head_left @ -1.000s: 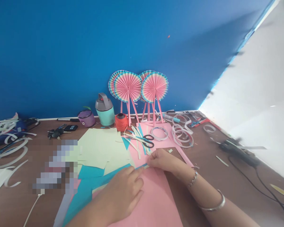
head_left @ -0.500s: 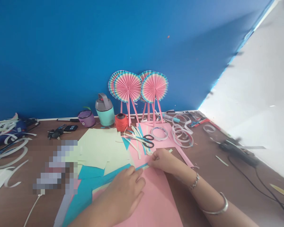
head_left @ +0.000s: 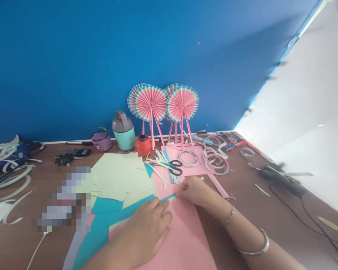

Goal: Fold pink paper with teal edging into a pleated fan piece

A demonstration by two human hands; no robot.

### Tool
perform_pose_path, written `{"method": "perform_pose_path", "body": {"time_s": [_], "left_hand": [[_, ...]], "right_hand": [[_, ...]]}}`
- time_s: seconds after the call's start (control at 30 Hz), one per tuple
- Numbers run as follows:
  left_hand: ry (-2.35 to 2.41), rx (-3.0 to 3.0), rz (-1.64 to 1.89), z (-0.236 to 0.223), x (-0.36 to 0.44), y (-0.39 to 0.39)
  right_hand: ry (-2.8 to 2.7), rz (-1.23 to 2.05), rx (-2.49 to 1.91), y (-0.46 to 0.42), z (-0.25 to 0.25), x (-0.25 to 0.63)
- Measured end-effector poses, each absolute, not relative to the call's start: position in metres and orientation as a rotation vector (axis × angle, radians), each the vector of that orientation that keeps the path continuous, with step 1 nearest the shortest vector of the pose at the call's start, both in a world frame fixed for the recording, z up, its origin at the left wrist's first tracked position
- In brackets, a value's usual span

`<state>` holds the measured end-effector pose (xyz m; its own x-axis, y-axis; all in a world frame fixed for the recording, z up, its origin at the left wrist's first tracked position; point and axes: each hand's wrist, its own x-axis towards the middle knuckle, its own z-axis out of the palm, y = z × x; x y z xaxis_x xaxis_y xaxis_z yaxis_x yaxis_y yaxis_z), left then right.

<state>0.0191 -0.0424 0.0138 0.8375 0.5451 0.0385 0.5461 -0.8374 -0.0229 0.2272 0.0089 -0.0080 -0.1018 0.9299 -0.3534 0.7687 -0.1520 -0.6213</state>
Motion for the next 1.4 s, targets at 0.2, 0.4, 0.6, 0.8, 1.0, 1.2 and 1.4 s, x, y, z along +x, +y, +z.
{"method": "perform_pose_path", "body": {"time_s": [0.2,0.4,0.6,0.8,1.0,1.2,1.4], "left_hand": [[-0.838,-2.971,-0.051,0.014,0.019,-0.042],[-0.912,-2.977,-0.052,0.009,0.019,-0.045],[-0.974,-2.993,-0.005,0.008,0.023,-0.047],[-0.982,-2.996,0.002,0.008,0.022,-0.048],[-0.983,-2.991,0.0,0.007,0.022,-0.048],[-0.982,-3.0,0.044,0.01,0.023,-0.048],[-0.992,-3.015,0.071,0.009,0.022,-0.048]], "right_hand": [[-1.86,1.211,-1.877,0.01,-0.004,0.23],[-1.86,1.247,-1.865,0.011,-0.002,0.233],[-1.822,1.321,-1.771,0.009,-0.002,0.237],[-1.841,1.415,-1.639,0.007,-0.003,0.237],[-1.916,1.38,-1.638,0.009,-0.004,0.237],[-1.955,1.37,-1.592,0.007,-0.002,0.237],[-1.936,1.367,-1.642,0.004,0.006,0.235]]}}
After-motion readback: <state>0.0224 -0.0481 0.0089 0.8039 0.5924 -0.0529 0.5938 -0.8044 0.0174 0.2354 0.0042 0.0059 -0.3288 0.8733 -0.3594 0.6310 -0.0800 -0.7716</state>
